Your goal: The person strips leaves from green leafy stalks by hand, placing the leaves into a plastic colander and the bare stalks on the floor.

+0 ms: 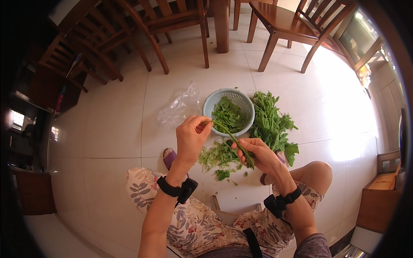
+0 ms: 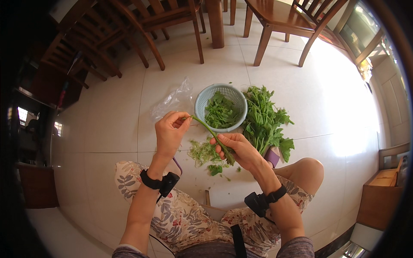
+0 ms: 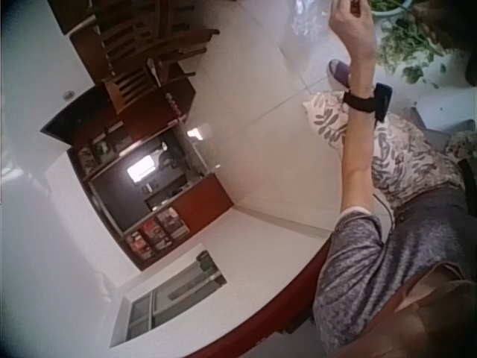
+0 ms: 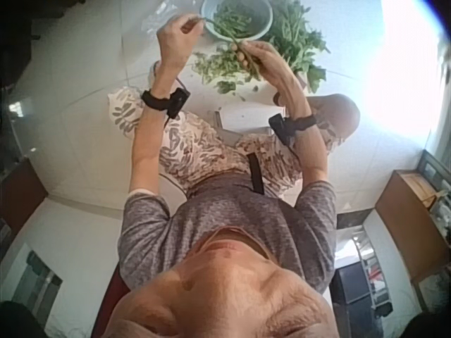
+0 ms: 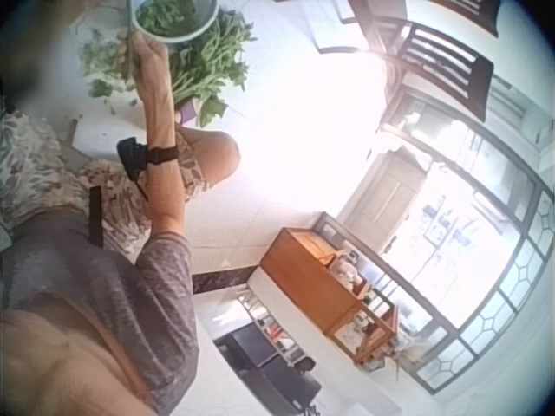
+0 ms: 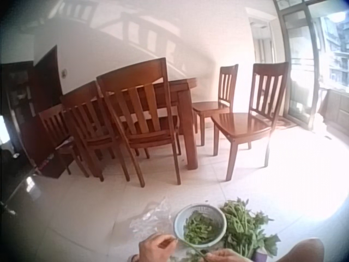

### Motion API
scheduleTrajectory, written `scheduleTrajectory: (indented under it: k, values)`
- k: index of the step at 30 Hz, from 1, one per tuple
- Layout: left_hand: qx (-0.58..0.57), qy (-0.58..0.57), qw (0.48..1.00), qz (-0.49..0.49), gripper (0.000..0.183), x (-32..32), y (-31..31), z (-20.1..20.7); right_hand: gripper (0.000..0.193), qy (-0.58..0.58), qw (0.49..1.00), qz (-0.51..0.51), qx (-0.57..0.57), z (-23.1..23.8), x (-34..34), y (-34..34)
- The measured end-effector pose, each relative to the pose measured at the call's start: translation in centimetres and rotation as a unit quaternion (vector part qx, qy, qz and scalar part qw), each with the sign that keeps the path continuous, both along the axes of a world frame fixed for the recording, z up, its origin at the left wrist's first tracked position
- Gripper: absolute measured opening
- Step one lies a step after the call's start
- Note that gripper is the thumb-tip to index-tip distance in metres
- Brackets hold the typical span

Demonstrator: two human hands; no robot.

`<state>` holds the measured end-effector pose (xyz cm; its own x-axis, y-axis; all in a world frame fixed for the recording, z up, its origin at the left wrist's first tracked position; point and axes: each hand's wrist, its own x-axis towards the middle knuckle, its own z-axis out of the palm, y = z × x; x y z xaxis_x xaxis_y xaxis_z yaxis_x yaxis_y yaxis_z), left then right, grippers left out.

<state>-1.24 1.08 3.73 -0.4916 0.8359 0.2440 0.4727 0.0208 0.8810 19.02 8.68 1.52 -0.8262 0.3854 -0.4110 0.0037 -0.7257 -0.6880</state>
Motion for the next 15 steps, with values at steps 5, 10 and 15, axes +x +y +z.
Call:
scheduleTrajectory:
  k: [5,10,15]
  values:
    - [0.014,-0.018,1.000,0.020,0.010,0.3,-0.1,0.3,0.028,0.030,0.999,0.004,-0.029,-0.3,0.3,0.3]
    - [0.043,0.218,0.975,0.031,0.009,0.1,-0.2,-0.3,0.029,0.000,1.000,0.008,-0.018,0.0,-0.1,-0.1]
    - [0.057,0.173,0.982,0.052,0.011,-0.9,0.1,-0.3,0.029,-0.018,1.000,-0.004,-0.009,0.3,-0.1,-0.3]
